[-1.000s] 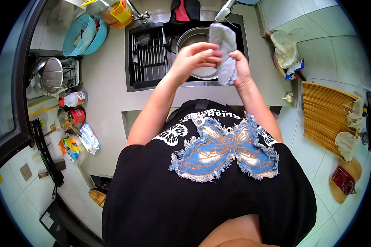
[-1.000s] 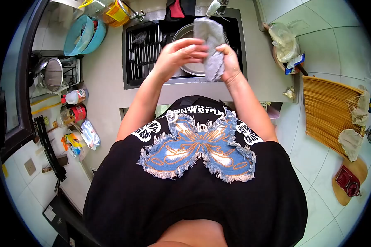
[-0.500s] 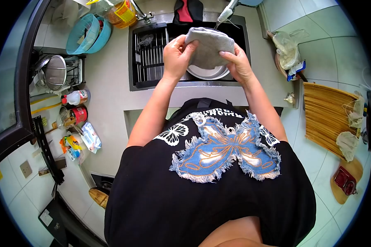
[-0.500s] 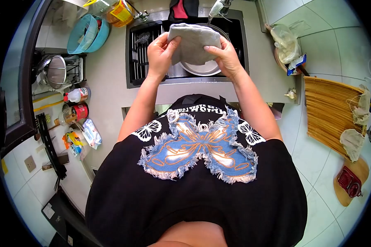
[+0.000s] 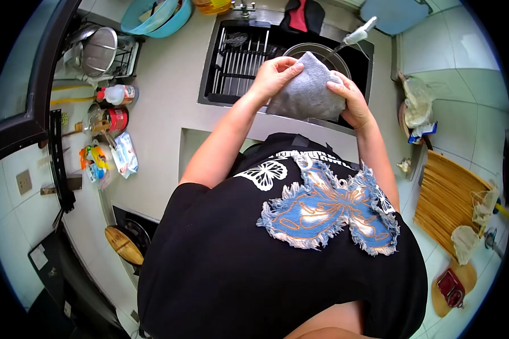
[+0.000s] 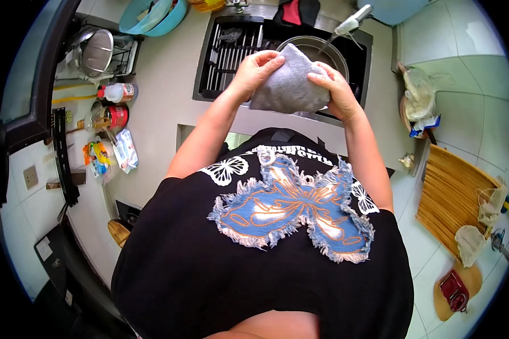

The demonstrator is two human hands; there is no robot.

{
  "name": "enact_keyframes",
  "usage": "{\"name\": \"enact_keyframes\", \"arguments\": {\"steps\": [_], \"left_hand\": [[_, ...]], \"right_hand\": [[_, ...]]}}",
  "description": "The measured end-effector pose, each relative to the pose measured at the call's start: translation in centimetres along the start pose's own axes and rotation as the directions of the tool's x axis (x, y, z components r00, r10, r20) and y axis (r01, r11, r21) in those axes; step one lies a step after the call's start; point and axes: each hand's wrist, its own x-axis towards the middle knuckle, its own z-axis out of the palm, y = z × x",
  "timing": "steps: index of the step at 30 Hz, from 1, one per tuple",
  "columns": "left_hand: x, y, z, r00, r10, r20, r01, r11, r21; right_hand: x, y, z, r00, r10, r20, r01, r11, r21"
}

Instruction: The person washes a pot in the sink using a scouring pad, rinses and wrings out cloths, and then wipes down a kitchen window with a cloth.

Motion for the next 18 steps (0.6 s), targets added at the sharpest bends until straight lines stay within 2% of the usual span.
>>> {"name": "enact_keyframes", "arguments": {"steps": [1,2,3,4,5,6,7,8,9,10,11,13,14,15,17,18], "left_hand": [[0.3,-1.7,-0.4,0.992,0.033,-0.125,-0.013,0.987,0.157],[0.2,-3.0,-0.9,0.978,0.004,-0.21,0.061,0.952,0.299],[0.1,-4.3,-1.8,0.979,-0.005,-0.205,0.082,0.926,0.37],[-0.2,-4.1,-2.0,0.959,-0.224,-0.175,0.259,0.943,0.21],[-0.5,-3.8,-1.9,0.898,-0.427,-0.107,0.434,0.899,0.054],[-0.7,-4.1,-2.1,0.85,-0.527,0.019,0.519,0.829,-0.209],[-1.3,-3.7,-2.3,0.794,-0.564,0.226,0.596,0.653,-0.467],[-1.9,-3.4,-2.0,0.862,-0.358,0.359,0.505,0.544,-0.671],[-2.1,-3.3,-1.8,0.902,-0.113,0.417,0.428,0.366,-0.826],[-2.1,-4.3,-2.2,0.923,-0.114,0.369,0.384,0.361,-0.85],[-2.4,-5.6,-2.9,0.961,-0.165,0.223,0.275,0.441,-0.855],[-2.6,-7.6,-4.8,0.944,-0.327,0.051,0.259,0.634,-0.729],[-3.0,-7.3,-5.7,0.939,-0.342,-0.037,0.199,0.629,-0.752],[-3.1,-7.8,-7.0,0.936,-0.338,-0.099,0.16,0.659,-0.735],[-3.3,-7.0,-9.7,0.932,-0.296,-0.209,0.071,0.717,-0.694],[-3.2,-6.5,-11.1,0.92,-0.263,-0.291,0.023,0.775,-0.631]], "right_hand": [[0.3,-0.1,0.7,0.997,-0.017,-0.076,0.011,0.997,-0.075],[0.8,0.5,0.3,0.995,-0.065,-0.08,0.047,0.976,-0.214],[1.5,1.4,-0.2,0.99,-0.116,-0.076,0.082,0.933,-0.35],[1.9,2.0,-0.1,0.982,-0.185,-0.043,0.136,0.841,-0.524],[2.4,2.6,0.1,0.969,-0.248,0.003,0.185,0.714,-0.675],[2.6,3.8,0.6,0.956,-0.292,0.015,0.221,0.688,-0.691],[2.4,4.0,1.5,0.976,-0.208,0.063,0.183,0.63,-0.754],[2.5,4.2,2.6,0.943,-0.224,0.247,0.329,0.509,-0.796],[2.5,4.4,3.6,0.881,-0.213,0.423,0.473,0.379,-0.795],[2.2,3.8,4.9,0.902,-0.118,0.416,0.428,0.39,-0.816],[2.3,3.8,5.3,0.903,-0.123,0.411,0.426,0.372,-0.825],[3.2,4.2,4.4,0.944,-0.077,0.32,0.312,0.521,-0.795],[3.0,4.0,4.1,0.986,-0.001,0.166,0.134,0.599,-0.79],[2.9,3.6,3.5,0.997,0.072,0.012,-0.032,0.572,-0.82],[2.6,4.9,0.7,0.998,-0.057,-0.014,0.025,0.624,-0.781],[2.4,5.5,-0.5,0.998,-0.058,-0.022,0.019,0.627,-0.779]]}}
